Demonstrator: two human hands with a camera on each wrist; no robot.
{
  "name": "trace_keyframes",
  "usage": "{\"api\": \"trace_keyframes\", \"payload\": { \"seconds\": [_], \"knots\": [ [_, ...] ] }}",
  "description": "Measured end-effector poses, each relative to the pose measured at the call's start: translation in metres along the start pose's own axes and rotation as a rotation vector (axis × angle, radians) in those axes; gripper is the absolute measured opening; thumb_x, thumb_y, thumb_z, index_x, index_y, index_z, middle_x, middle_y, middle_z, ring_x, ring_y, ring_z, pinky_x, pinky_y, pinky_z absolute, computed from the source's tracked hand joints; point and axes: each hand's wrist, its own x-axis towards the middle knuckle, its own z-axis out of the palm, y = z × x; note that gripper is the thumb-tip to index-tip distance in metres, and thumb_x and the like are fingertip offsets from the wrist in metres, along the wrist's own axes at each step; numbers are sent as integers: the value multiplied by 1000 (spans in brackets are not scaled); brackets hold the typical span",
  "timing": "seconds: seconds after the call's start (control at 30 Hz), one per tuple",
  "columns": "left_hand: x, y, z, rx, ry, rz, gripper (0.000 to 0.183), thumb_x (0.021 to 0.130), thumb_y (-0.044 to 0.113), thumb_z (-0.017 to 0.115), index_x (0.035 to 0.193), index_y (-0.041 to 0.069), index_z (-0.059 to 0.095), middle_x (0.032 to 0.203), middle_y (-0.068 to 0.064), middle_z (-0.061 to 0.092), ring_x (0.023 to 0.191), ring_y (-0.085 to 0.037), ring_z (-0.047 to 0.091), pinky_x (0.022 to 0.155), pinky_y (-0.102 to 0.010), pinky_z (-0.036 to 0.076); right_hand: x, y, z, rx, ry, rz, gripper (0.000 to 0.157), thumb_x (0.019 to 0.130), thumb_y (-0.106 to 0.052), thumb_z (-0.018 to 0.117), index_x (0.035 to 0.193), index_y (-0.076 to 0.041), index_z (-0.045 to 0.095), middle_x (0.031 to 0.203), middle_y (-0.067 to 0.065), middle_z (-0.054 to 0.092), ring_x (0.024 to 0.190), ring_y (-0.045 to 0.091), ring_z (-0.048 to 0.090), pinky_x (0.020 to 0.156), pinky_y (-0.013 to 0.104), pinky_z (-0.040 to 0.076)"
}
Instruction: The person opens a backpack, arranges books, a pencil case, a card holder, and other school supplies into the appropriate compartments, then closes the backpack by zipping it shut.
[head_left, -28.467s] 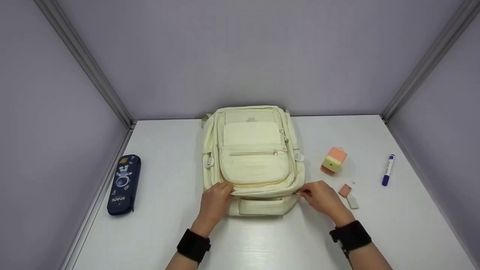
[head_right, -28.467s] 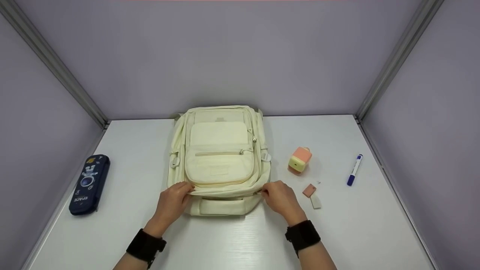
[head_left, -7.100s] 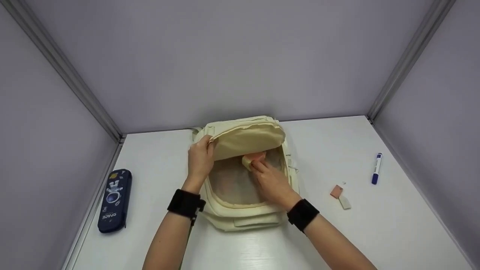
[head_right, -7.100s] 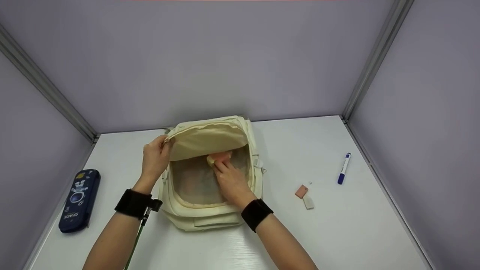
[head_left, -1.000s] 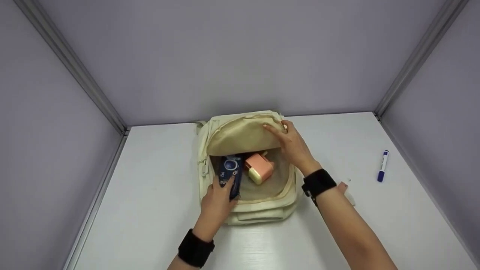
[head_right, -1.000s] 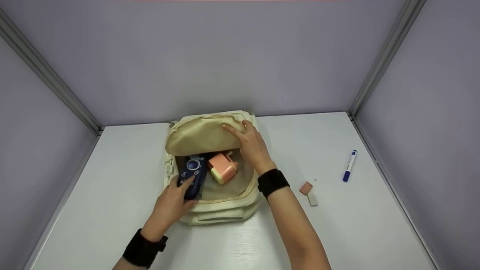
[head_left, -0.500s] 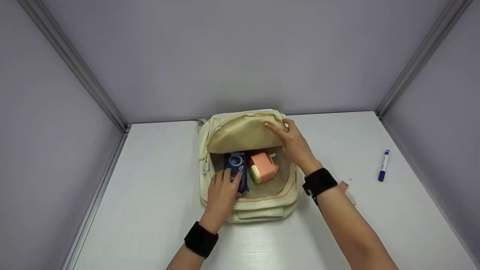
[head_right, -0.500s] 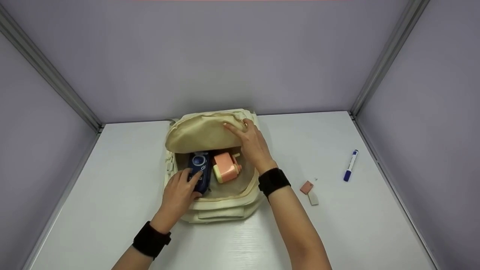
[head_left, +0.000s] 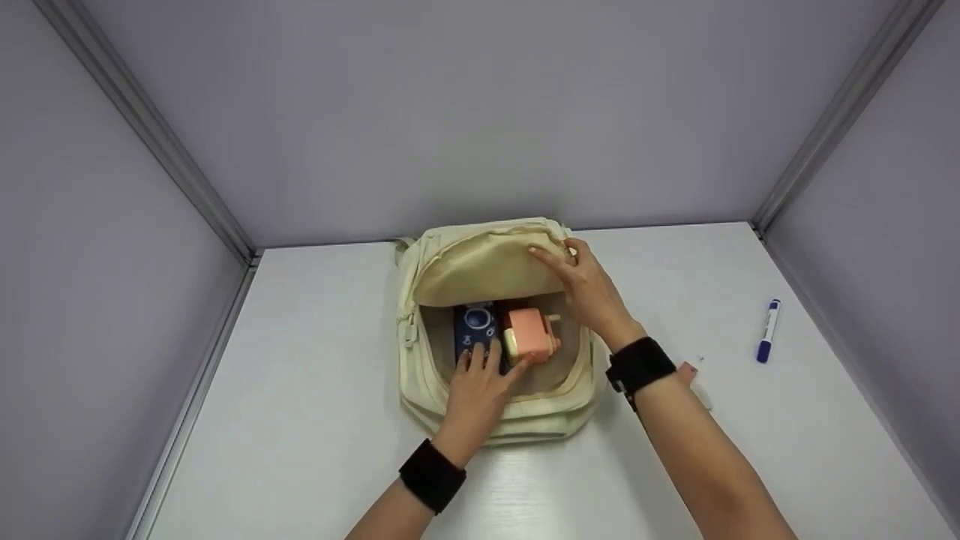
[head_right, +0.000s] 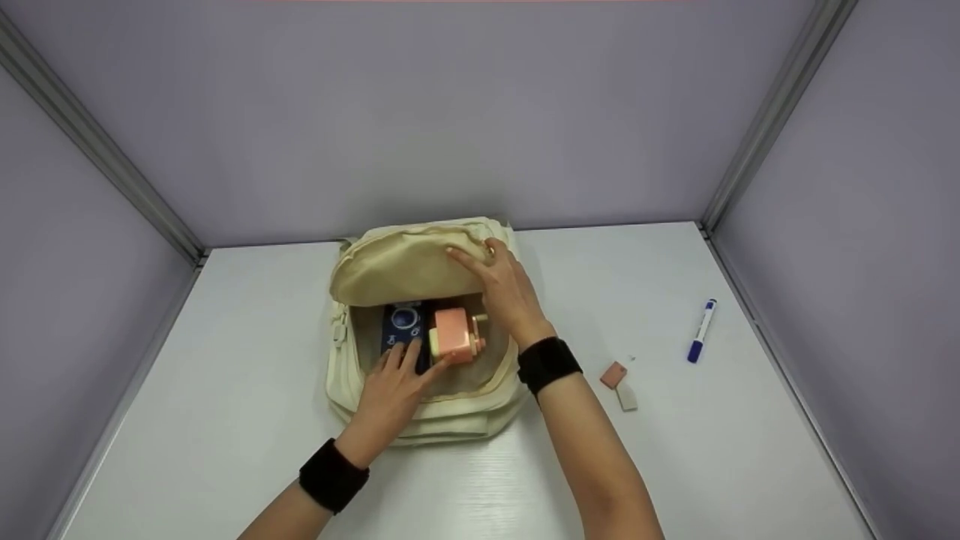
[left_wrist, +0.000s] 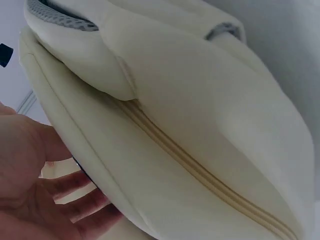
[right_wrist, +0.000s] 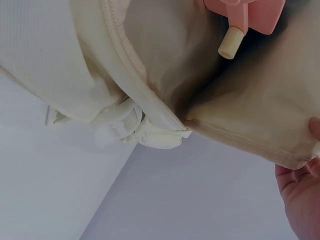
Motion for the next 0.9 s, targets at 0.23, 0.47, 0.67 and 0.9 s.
{"api": "trace_keyframes", "payload": {
  "seconds": [0.23,0.47,0.67,0.9],
  "knots": [
    [13,-1,-2,-11,-116,-87,67,87,21,75,146,37,47,139,-16,48,122,-36,49,95,-47,48,-2,0,1,-1,-6,-26,73,88,19,56,141,-31,53,131,29,43,103,39,54,72,46,52],
    [26,-11,2,-23,-185,-147,68,90,10,69,147,36,45,142,-14,45,126,-37,45,99,-49,44,-4,-2,2,-7,-9,-64,75,87,19,57,142,-30,52,131,30,43,98,38,56,70,45,52],
    [27,-18,4,-50,-175,-137,74,86,8,73,149,33,43,143,-16,46,127,-38,46,100,-52,42,-8,-1,3,-4,17,-89,76,87,19,57,143,-32,50,128,30,45,99,39,58,74,48,53],
    [14,-27,4,-78,124,-29,60,79,2,78,134,19,60,127,-18,58,113,-35,58,92,-45,50,-18,0,4,93,67,-100,92,84,21,56,153,-32,27,128,26,50,105,37,59,83,49,51]
  ]
}}
